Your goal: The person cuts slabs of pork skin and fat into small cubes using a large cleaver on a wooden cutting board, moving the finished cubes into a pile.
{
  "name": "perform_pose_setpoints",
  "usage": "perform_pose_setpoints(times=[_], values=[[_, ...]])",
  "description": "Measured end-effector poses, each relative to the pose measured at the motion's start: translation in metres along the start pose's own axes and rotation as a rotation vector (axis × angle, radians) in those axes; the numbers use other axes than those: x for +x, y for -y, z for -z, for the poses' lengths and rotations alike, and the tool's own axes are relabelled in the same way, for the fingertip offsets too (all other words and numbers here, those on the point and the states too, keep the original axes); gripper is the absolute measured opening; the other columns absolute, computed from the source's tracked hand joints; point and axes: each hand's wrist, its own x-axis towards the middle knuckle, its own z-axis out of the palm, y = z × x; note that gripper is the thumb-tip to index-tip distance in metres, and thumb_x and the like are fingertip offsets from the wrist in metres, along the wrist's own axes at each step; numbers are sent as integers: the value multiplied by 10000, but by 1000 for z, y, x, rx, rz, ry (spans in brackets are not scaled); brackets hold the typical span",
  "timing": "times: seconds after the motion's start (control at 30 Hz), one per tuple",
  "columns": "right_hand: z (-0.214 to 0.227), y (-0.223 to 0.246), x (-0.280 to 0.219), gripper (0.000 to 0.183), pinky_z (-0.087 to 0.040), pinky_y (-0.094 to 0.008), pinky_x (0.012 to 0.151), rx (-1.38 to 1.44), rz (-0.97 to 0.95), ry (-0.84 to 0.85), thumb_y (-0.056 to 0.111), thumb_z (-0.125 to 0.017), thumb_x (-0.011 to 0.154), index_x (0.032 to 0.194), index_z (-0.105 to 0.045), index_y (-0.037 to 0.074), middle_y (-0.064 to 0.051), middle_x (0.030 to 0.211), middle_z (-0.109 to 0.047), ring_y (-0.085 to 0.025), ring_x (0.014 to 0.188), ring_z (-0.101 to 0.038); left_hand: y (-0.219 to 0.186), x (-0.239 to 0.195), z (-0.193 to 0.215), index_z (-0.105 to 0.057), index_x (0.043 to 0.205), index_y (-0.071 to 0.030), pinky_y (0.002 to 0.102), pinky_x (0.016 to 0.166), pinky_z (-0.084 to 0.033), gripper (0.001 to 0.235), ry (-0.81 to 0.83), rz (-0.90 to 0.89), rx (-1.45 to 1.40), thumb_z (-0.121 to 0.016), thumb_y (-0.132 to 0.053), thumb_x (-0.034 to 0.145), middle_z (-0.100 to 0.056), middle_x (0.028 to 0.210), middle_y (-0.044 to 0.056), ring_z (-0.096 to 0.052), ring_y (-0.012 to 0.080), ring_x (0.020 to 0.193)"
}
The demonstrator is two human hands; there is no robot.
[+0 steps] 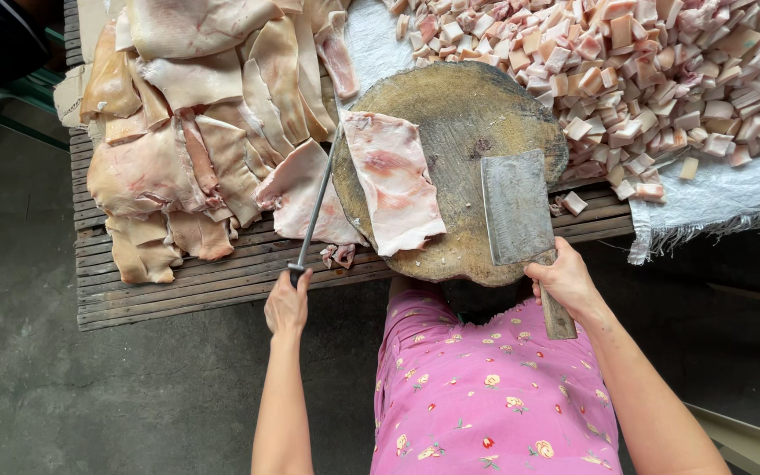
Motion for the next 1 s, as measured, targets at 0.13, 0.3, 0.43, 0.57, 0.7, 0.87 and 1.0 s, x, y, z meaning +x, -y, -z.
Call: perform_pose_setpoints(times=[0.13,0.3,0.43,0.57,0.7,0.87,1.0], values=[[3,6,6,435,-497,-336,457,55,17,-34,-16,-677,837,1223,-481,30,-70,767,-601,-140,539,-561,23,41,-31,-645,1132,-57,544,826,-525,520,-55,-84,-6,-598,-553,984,-712,1122,194,-670,445,1011],[14,-9,9,455,-540,-310,523,626,-2,135,25,-621,858,1284,-463,53,-73,851,-593,-122,608,-598,14,47,-34,-612,1239,-33,542,866,-494,501,-296,-235,-1,-706,-382,892,-647,1151,183,-628,408,1041],[6,-33,-13,426,-571,-340,532,753,-148,263,130,-608,880,1284,-500,53,-77,792,-584,-148,582,-604,-48,41,-7,-593,1309,-54,460,886,-543,477,-103,-54,-351,-630,-339,927,-570,1219,159,-636,320,1018],[2,-26,-21,353,-452,-372,428,364,-113,79,197,-649,961,1215,-476,23,-66,716,-536,-166,510,-519,-133,55,-15,-651,1261,-68,458,985,-500,432,20,-178,-414,-647,-403,988,-608,1206,148,-607,305,1064],[18,3,-23,403,-524,-448,581,-278,37,-204,272,-645,977,1273,-496,42,-207,723,-658,-280,594,-653,-201,74,-40,-608,1172,18,517,939,-428,641,48,-182,-80,-729,-558,916,-567,1151,210,-535,330,1079],[29,-1,11,424,-557,-514,710,-589,287,-307,260,-607,991,1308,-450,26,-307,895,-704,-436,769,-716,-223,69,-49,-567,1154,-37,507,972,-514,458,178,-162,-414,-626,-457,980,-675,1118,190,-654,317,1086],[33,-13,27,438,-536,-543,727,-625,367,-294,257,-648,986,1299,-450,23,-309,875,-707,-493,810,-676,-251,83,2,-611,1222,-137,496,948,-518,371,232,-234,-676,-580,-408,970,-717,1195,126,-695,298,1097]])
